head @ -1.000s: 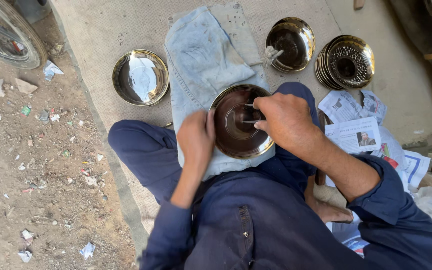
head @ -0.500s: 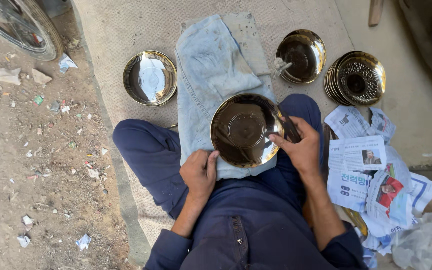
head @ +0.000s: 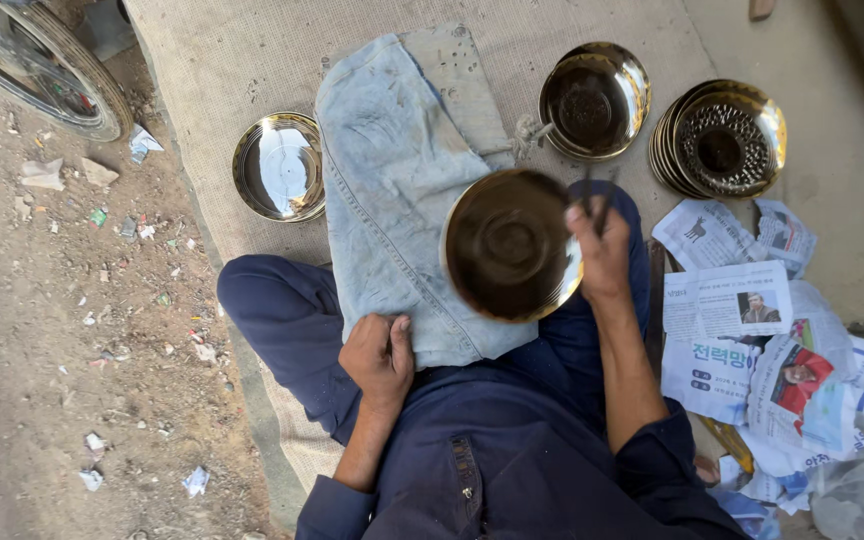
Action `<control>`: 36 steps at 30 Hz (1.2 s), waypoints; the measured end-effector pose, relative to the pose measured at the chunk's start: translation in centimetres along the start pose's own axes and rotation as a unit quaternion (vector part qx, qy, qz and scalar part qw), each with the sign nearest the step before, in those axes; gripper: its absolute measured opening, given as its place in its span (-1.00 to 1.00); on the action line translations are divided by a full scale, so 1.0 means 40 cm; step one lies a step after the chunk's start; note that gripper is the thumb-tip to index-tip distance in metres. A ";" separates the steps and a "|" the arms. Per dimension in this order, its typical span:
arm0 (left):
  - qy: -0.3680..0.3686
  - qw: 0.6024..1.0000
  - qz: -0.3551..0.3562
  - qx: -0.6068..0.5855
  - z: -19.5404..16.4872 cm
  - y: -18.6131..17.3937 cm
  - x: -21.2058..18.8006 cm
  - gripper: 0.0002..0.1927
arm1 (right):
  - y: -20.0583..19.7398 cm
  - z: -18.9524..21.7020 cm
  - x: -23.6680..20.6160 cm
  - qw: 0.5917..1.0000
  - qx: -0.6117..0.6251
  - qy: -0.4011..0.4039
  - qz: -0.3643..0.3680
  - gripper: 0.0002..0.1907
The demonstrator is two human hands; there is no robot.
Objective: The person sits on the ground with a brass plate on their lap and engraves decorative patterns into its surface using a small hand tool, repeatedly scraping circular designs. They set finished plates aside and pick up the next plate from a stack to continue engraving.
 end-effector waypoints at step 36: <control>-0.307 0.897 -0.069 0.309 0.644 0.024 0.365 -0.65 | -0.147 -0.037 -0.082 0.899 -0.383 -0.088 -0.192 -0.83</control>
Point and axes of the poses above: each hand's wrist, its own x-axis towards the middle knuckle, its own y-axis out of the palm, z = x × y, the point moved 10 cm from there along x, towards the middle knuckle, and after that the axes turned 4 degrees about x, right-handed, at the moved point
